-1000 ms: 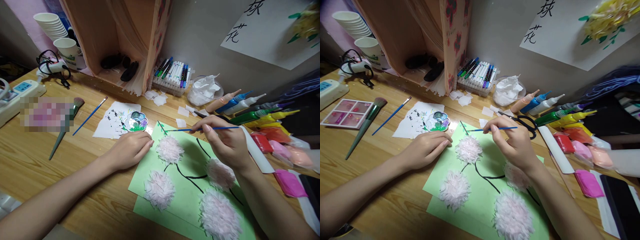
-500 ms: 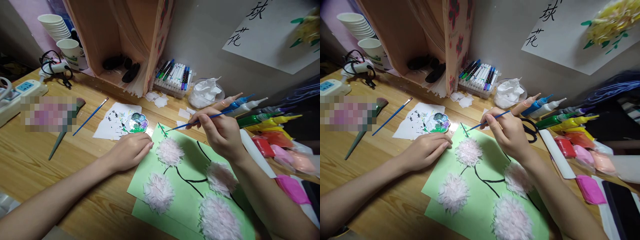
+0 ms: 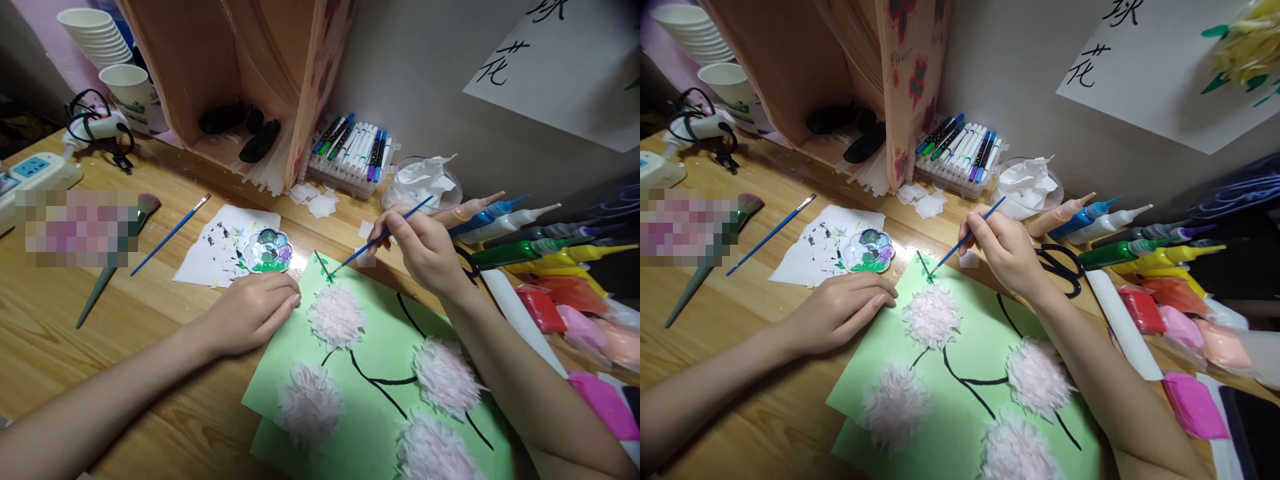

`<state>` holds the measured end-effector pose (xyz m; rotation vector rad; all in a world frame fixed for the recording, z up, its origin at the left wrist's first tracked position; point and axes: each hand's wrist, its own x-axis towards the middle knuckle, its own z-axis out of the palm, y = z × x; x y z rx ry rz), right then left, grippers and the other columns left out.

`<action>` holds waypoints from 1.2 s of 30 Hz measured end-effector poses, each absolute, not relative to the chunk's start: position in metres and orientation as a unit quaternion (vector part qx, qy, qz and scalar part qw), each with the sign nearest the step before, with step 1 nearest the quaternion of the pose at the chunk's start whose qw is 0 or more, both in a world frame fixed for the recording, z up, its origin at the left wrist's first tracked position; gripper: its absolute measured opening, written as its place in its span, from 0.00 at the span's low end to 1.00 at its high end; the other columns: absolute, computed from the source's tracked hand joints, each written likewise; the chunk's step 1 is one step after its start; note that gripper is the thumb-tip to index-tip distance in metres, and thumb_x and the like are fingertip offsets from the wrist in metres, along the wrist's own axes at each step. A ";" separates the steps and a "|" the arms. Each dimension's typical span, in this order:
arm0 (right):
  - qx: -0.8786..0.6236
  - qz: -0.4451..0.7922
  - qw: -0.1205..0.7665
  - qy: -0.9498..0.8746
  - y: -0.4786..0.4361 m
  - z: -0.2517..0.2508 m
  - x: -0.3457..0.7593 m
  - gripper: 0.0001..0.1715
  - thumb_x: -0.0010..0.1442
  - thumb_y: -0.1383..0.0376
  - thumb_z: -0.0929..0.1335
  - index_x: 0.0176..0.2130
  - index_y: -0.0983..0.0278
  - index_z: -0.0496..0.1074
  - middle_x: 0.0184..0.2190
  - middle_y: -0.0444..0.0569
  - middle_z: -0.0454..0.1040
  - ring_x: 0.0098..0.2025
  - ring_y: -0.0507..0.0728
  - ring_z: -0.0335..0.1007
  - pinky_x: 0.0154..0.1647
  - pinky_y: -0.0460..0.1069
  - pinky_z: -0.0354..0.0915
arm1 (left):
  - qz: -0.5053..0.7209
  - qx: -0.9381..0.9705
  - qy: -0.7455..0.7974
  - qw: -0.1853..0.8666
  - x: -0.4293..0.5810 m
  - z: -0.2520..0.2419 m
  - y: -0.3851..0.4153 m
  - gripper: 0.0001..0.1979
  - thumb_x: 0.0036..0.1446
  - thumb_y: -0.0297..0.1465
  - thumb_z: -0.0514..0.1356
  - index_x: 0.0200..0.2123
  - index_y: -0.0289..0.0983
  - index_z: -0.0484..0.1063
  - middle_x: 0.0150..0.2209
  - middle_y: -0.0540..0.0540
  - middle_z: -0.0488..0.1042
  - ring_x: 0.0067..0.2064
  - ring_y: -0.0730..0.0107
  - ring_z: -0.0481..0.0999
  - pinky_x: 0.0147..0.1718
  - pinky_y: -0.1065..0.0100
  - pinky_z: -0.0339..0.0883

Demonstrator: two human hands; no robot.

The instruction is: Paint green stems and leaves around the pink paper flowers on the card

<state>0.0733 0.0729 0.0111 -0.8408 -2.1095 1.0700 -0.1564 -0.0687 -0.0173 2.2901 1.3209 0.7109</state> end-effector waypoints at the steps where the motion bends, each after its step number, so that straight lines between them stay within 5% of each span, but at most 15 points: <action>1: -0.319 0.410 0.308 -0.797 0.073 0.010 0.073 0.20 0.66 0.52 0.59 0.29 0.60 0.67 0.24 0.45 0.71 0.27 0.52 0.71 0.28 0.49 0.68 | 0.255 0.820 0.471 0.199 -0.156 -0.017 -0.069 0.15 0.65 0.27 0.47 0.35 0.33 0.73 0.36 0.44 0.76 0.39 0.67 0.75 0.38 0.65 0.68; 36: -0.327 0.418 0.292 -0.796 0.074 0.010 0.072 0.20 0.66 0.51 0.59 0.29 0.58 0.67 0.21 0.43 0.72 0.25 0.53 0.72 0.26 0.49 0.66 | 0.244 0.824 0.472 0.196 -0.156 -0.016 -0.069 0.15 0.65 0.28 0.47 0.35 0.34 0.73 0.36 0.44 0.77 0.38 0.67 0.75 0.37 0.66 0.68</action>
